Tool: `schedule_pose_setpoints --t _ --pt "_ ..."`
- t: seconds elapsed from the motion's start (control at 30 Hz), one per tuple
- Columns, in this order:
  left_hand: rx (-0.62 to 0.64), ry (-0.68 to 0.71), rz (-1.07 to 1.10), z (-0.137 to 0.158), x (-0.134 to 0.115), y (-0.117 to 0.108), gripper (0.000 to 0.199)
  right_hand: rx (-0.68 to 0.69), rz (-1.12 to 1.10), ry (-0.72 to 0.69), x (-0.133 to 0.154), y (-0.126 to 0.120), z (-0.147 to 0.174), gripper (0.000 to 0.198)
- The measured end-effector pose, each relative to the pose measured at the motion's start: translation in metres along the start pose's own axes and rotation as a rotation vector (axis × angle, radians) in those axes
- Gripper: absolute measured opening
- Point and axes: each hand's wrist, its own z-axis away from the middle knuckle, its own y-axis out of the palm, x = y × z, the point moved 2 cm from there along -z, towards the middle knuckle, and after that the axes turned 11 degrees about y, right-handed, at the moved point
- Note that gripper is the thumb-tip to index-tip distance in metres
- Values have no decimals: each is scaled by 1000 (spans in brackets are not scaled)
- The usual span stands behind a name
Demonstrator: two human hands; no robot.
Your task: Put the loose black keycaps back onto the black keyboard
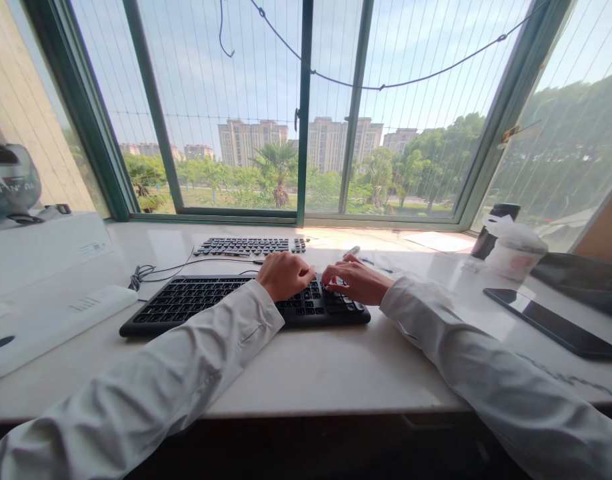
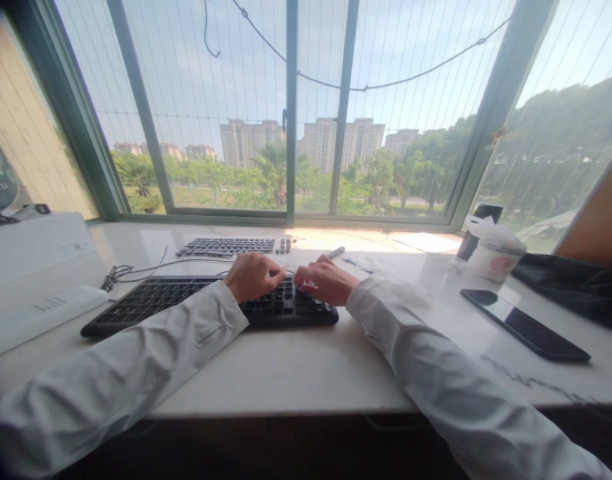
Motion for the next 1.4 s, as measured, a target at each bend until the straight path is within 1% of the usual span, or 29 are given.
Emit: schedule_pose_setpoints --t 0.17,0.57,0.77,1.03,1.23,1.4 --pt "3 6 15 0 0 0 51 -17 -13 -41 -3 2 1 17" --pt "-11 11 22 1 1 3 50 -12 -68 -53 2 4 2 23" --pt "-18 14 17 1 1 4 49 2 -96 -91 -1 3 2 25" --pt "-24 24 20 1 0 2 50 -12 -113 -140 -5 5 2 29" --pt "-29 27 24 1 1 3 50 -10 -82 -200 -5 3 2 30" --pt "-31 28 31 1 0 2 50 4 -98 -165 -4 2 2 30"
